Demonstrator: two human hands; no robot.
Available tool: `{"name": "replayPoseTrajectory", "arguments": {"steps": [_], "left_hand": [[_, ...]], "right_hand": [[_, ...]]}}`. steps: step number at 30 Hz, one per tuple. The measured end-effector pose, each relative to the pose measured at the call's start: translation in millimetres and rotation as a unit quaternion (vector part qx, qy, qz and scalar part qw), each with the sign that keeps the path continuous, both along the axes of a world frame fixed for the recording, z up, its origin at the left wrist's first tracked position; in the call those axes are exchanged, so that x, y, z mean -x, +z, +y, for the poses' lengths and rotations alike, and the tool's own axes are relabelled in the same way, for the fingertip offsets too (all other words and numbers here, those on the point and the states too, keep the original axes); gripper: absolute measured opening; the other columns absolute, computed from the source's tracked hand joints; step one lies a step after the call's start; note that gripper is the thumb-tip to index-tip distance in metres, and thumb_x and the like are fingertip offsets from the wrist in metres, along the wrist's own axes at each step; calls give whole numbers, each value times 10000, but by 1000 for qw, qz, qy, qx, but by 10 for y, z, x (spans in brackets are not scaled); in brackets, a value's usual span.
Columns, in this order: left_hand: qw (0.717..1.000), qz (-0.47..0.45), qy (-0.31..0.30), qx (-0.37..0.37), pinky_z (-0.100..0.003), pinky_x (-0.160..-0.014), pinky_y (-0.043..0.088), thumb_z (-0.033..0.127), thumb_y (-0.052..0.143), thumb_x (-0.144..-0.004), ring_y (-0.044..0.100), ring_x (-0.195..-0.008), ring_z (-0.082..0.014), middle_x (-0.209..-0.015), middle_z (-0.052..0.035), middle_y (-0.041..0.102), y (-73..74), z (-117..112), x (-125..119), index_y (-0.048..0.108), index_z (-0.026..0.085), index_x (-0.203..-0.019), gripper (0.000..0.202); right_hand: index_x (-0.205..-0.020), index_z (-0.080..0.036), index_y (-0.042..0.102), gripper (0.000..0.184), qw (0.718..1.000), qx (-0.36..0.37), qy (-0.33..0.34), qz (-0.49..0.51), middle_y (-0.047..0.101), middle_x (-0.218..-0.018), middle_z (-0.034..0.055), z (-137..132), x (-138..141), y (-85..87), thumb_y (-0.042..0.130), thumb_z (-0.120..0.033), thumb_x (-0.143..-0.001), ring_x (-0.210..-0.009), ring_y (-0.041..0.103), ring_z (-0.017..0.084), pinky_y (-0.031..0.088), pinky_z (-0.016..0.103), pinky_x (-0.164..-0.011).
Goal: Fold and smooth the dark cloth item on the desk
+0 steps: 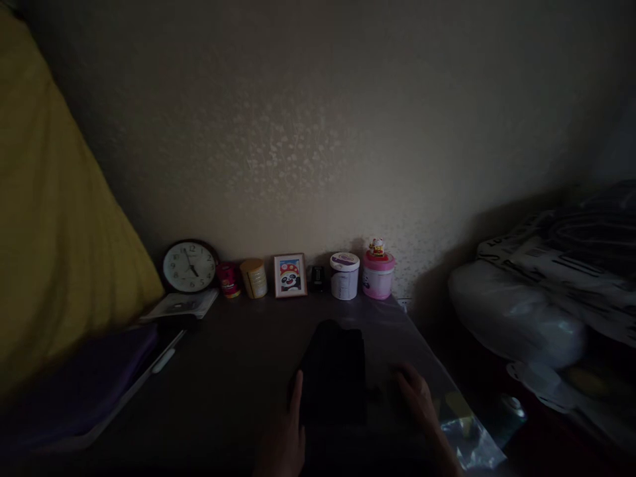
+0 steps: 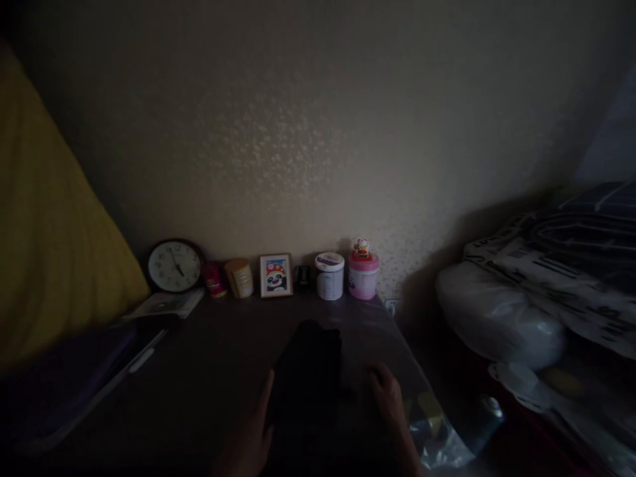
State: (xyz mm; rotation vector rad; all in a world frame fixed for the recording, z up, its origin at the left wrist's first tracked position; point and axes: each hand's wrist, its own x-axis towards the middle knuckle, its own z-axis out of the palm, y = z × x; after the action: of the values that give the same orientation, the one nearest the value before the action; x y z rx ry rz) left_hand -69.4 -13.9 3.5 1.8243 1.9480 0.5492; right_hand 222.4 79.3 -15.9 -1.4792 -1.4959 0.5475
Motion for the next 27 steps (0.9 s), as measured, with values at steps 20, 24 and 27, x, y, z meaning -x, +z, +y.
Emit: {"name": "replayPoseTrajectory", "arguments": {"steps": [20, 24, 27], "left_hand": [[964, -260, -21, 52, -290, -586, 444, 416, 477, -714, 577, -600, -165, -704, -41, 615, 284, 215, -42, 533, 164, -1019, 400], [972, -230, -10, -46, -317, -884, 373, 243, 545, -646, 524, -1036, -217, -1109, -98, 578, 318, 231, -80, 444, 188, -1184, 551], [968, -250, -4, -25, -310, -733, 440, 254, 478, -693, 596, -803, -190, -810, -52, 641, 339, 237, -93, 508, 170, -1085, 403]], "right_hand": [[-846, -161, 671, 387, 999, -33, 22, 28, 692, -813, 77, 12, 7, -84, 435, -435, -707, -773, 627, 232, 487, 303, -668], [-908, -172, 667, 424, 998, -37, 30, 37, 696, -896, 84, 66, -44, -148, 475, -467, -672, -826, 632, 261, 502, 332, -693], [-918, -166, 669, 454, 998, -48, 19, 44, 699, -886, 93, 92, -77, -195, 446, -483, -680, -807, 638, 261, 510, 329, -678]]}}
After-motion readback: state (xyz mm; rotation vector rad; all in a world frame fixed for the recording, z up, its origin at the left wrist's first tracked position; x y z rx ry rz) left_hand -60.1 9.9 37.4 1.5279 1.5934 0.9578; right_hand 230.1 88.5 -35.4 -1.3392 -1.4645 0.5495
